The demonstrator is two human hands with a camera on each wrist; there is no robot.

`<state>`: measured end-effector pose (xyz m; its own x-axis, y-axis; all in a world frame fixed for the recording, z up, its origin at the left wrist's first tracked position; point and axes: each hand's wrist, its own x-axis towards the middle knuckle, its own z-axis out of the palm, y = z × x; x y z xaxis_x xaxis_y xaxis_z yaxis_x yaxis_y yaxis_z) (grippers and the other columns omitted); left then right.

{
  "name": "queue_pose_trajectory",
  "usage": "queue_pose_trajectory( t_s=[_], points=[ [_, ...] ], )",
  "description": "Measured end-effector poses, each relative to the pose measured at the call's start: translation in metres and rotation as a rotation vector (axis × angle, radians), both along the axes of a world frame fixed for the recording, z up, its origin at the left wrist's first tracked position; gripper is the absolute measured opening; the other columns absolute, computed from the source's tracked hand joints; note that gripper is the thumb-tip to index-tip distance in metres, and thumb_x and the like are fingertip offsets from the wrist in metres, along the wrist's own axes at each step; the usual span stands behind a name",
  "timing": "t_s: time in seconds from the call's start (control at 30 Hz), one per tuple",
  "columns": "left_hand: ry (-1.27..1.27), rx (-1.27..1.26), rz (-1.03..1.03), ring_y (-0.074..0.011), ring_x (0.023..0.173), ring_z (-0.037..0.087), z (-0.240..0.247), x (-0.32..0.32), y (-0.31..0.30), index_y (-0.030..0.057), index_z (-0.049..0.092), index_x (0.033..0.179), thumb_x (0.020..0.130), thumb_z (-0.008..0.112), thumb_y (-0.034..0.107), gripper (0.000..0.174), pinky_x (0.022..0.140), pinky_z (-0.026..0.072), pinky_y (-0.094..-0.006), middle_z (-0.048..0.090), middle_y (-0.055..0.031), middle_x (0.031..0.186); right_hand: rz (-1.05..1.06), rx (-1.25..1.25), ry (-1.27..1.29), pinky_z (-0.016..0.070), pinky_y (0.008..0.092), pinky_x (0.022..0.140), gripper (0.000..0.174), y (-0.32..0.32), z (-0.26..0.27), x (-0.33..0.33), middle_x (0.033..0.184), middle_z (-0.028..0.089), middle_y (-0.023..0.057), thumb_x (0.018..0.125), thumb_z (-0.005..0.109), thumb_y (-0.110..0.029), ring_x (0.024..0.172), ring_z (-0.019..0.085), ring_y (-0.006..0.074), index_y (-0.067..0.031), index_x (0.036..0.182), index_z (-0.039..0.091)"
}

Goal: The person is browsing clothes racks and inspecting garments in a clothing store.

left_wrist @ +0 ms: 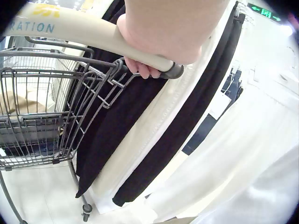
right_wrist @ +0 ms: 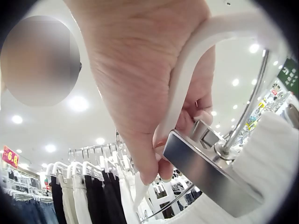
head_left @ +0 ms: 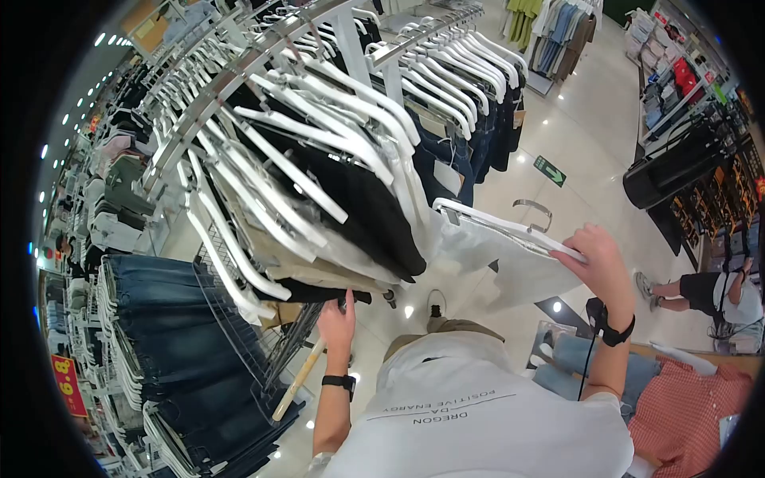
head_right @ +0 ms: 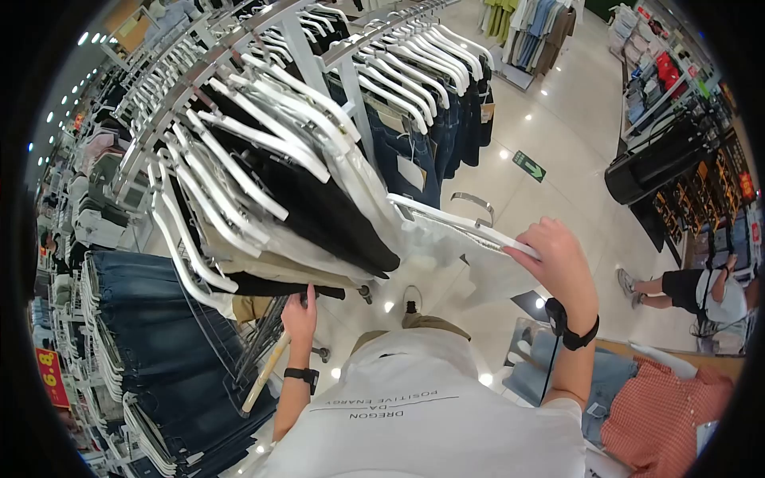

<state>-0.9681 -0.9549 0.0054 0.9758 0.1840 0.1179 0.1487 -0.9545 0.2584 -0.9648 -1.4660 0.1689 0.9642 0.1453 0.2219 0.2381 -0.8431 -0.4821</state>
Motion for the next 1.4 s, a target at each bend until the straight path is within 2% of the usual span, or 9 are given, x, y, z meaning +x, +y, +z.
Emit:
queue_pose_trajectory(
  t_s=[0.2, 0.3, 0.37, 0.57, 0.77, 0.97, 1.0, 1.2, 1.4],
  points=[
    [-0.246, -0.313, -0.169, -0.0383, 0.102, 0.058, 0.008, -0.015, 0.013, -0.0035, 0.061, 0.107, 0.098, 0.068, 0.014, 0.021, 0.090, 0.0477, -0.0445, 0.057, -0.0204, 0.111, 0.047, -0.004, -0.010, 0.0431, 0.0389, 0.063, 0.020, 0.028, 0.040, -0.048, 0.068, 0.057, 0.0085, 0.077, 0.085, -0.016, 0.069, 0.051, 0.0276, -0.0016, 0.079, 0.071],
    [-0.361, -0.383, -0.302, -0.0371, 0.105, 0.057, 0.030, -0.035, 0.006, -0.0016, 0.062, 0.105, 0.098, 0.066, 0.012, 0.016, 0.091, 0.0473, -0.0447, 0.057, -0.0191, 0.109, 0.093, 0.003, -0.020, 0.0410, 0.0387, 0.060, 0.020, 0.041, 0.060, -0.069, 0.066, 0.056, 0.0081, 0.076, 0.086, -0.016, 0.067, 0.049, 0.0264, -0.0016, 0.080, 0.072],
    [-0.346, -0.393, -0.350, -0.0349, 0.106, 0.057, 0.052, -0.050, 0.004, -0.0013, 0.061, 0.109, 0.099, 0.063, 0.013, 0.017, 0.094, 0.0471, -0.0440, 0.056, -0.0182, 0.112, 0.122, 0.015, -0.013, 0.0399, 0.0386, 0.059, 0.020, 0.053, 0.071, -0.084, 0.066, 0.056, 0.0080, 0.076, 0.086, -0.016, 0.065, 0.049, 0.0258, -0.0016, 0.080, 0.073],
    [-0.182, -0.987, -0.506, -0.0281, 0.127, 0.055, 0.116, -0.078, -0.014, -0.0030, 0.047, 0.143, 0.106, 0.052, 0.040, 0.057, 0.106, 0.0428, -0.0407, 0.050, -0.0171, 0.139, 0.292, 0.032, -0.071, 0.0358, 0.0369, 0.056, 0.019, 0.085, 0.091, -0.115, 0.064, 0.053, 0.0063, 0.073, 0.087, -0.013, 0.064, 0.046, 0.0246, -0.0012, 0.081, 0.074],
    [-0.052, -1.211, -0.522, -0.0196, 0.121, 0.056, 0.164, -0.112, -0.021, -0.0015, 0.053, 0.137, 0.109, 0.042, 0.051, 0.060, 0.106, 0.0421, -0.0365, 0.060, -0.0107, 0.127, 0.403, 0.114, -0.151, 0.0331, 0.0363, 0.054, 0.019, 0.116, 0.097, -0.131, 0.064, 0.054, 0.0065, 0.072, 0.087, -0.010, 0.061, 0.045, 0.0234, 0.0003, 0.080, 0.073],
    [-0.351, -1.380, -0.475, -0.0038, 0.086, 0.051, 0.194, -0.138, -0.014, 0.0009, 0.061, 0.114, 0.110, 0.054, 0.029, 0.030, 0.076, 0.0407, -0.0201, 0.058, 0.0010, 0.103, 0.459, 0.171, -0.141, 0.0323, 0.0354, 0.052, 0.020, 0.144, 0.099, -0.139, 0.062, 0.054, 0.0073, 0.072, 0.087, -0.009, 0.059, 0.046, 0.0223, 0.0018, 0.081, 0.072],
    [-0.395, -1.407, -0.384, -0.0018, 0.077, 0.042, 0.201, -0.142, -0.015, 0.0005, 0.064, 0.102, 0.109, 0.057, 0.025, 0.026, 0.066, 0.0322, -0.0193, 0.053, 0.0033, 0.094, 0.467, 0.195, -0.143, 0.0325, 0.0348, 0.052, 0.020, 0.149, 0.098, -0.140, 0.062, 0.054, 0.0073, 0.072, 0.086, -0.008, 0.058, 0.046, 0.0219, 0.0018, 0.081, 0.072],
    [-0.512, -1.317, -0.279, -0.0017, 0.072, 0.036, 0.228, -0.161, 0.000, 0.0021, 0.062, 0.088, 0.108, 0.061, 0.028, 0.032, 0.059, 0.0253, -0.0216, 0.047, 0.0073, 0.081, 0.483, 0.243, -0.140, 0.0331, 0.0328, 0.052, 0.016, 0.173, 0.105, -0.144, 0.062, 0.054, 0.0071, 0.075, 0.085, -0.006, 0.057, 0.047, 0.0205, 0.0022, 0.082, 0.072],
    [-0.589, -1.300, -0.200, -0.0016, 0.070, 0.036, 0.234, -0.161, 0.019, 0.0032, 0.062, 0.092, 0.106, 0.064, 0.030, 0.030, 0.059, 0.0275, -0.0213, 0.046, 0.0071, 0.077, 0.525, 0.184, -0.295, 0.0339, 0.0330, 0.052, 0.017, 0.195, 0.121, -0.142, 0.065, 0.055, 0.0068, 0.076, 0.084, -0.004, 0.058, 0.048, 0.0210, 0.0021, 0.084, 0.072]
  ],
)
